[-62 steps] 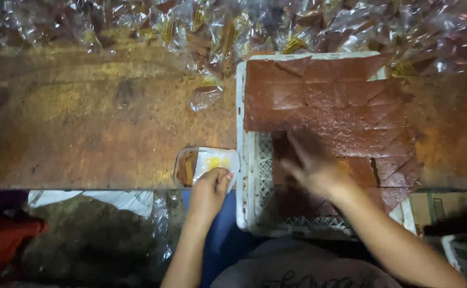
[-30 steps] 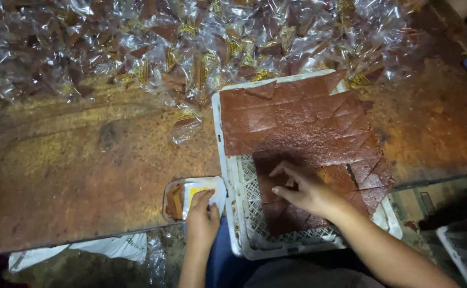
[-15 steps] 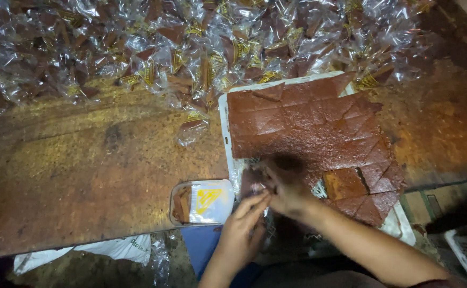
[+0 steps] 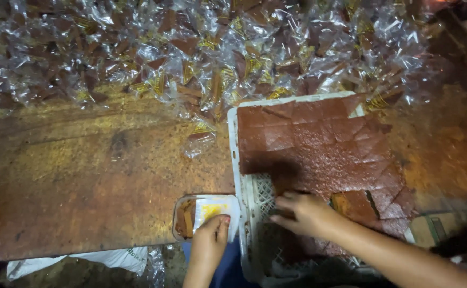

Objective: Manually packing individual flat food items into small plastic bags at a high rate of speed.

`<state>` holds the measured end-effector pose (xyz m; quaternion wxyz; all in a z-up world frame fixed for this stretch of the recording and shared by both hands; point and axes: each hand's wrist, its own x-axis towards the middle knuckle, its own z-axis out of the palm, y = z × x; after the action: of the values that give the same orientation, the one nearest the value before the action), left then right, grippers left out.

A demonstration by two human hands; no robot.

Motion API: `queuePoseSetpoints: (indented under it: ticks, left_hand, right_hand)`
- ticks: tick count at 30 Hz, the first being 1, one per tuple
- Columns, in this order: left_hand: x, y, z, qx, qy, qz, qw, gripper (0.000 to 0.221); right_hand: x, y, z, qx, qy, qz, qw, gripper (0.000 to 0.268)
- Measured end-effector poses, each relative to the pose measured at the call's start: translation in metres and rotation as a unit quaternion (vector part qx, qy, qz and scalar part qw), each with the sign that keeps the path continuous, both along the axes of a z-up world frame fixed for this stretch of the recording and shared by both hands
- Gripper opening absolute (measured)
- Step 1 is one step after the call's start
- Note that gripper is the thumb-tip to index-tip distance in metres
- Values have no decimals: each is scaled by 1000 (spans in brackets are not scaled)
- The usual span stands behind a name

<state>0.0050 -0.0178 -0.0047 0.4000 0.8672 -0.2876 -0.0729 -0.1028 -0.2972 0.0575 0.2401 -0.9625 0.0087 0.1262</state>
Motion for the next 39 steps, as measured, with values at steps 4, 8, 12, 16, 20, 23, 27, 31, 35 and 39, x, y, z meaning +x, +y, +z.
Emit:
queuePoseSetpoints:
  ticks: [4, 8, 12, 16, 20, 23, 27, 31, 35, 39]
  left_hand:
    - [-1, 7, -4, -14, 114, 55, 992, 22]
    - [-3, -9, 11, -105, 58, 8, 993, 32]
    - [-7, -37, 31, -111, -7, -11, 994, 39]
    - [-11, -64, 63, -70, 68, -69, 993, 57]
    - [-21, -75, 74, -108, -16, -78, 991, 67]
    - [-27, -68, 83, -80, -40, -61, 994, 74]
    - [-26, -63, 84, -25, -49, -46, 997, 58]
    - [-34, -66, 76, -60, -75, -140, 986, 68]
    - [-41, -56, 85, -169, 27, -229, 958, 71]
    - [-24, -36, 43, -185, -5, -179, 966, 34]
  right_hand:
    - [-10, -20, 39, 68, 44, -124, 989, 16]
    - [-23, -52, 31, 91, -224, -157, 958, 21]
    - [-37, -28, 55, 145, -405, -175, 886, 15]
    - [-31, 10, 51, 231, -271, -118, 927, 26]
    - [-25, 29, 25, 148, -344, -5, 927, 50]
    - [-17, 26, 43, 81, -356, 25, 930, 55]
    - [-16, 36, 49, 44, -390, 78, 917, 31]
    - [-13, 33, 18, -22, -306, 38, 951, 44]
    - [1, 33, 56, -34, -11, -30, 999, 87]
    - [-1, -4, 39, -51, 28, -130, 990, 37]
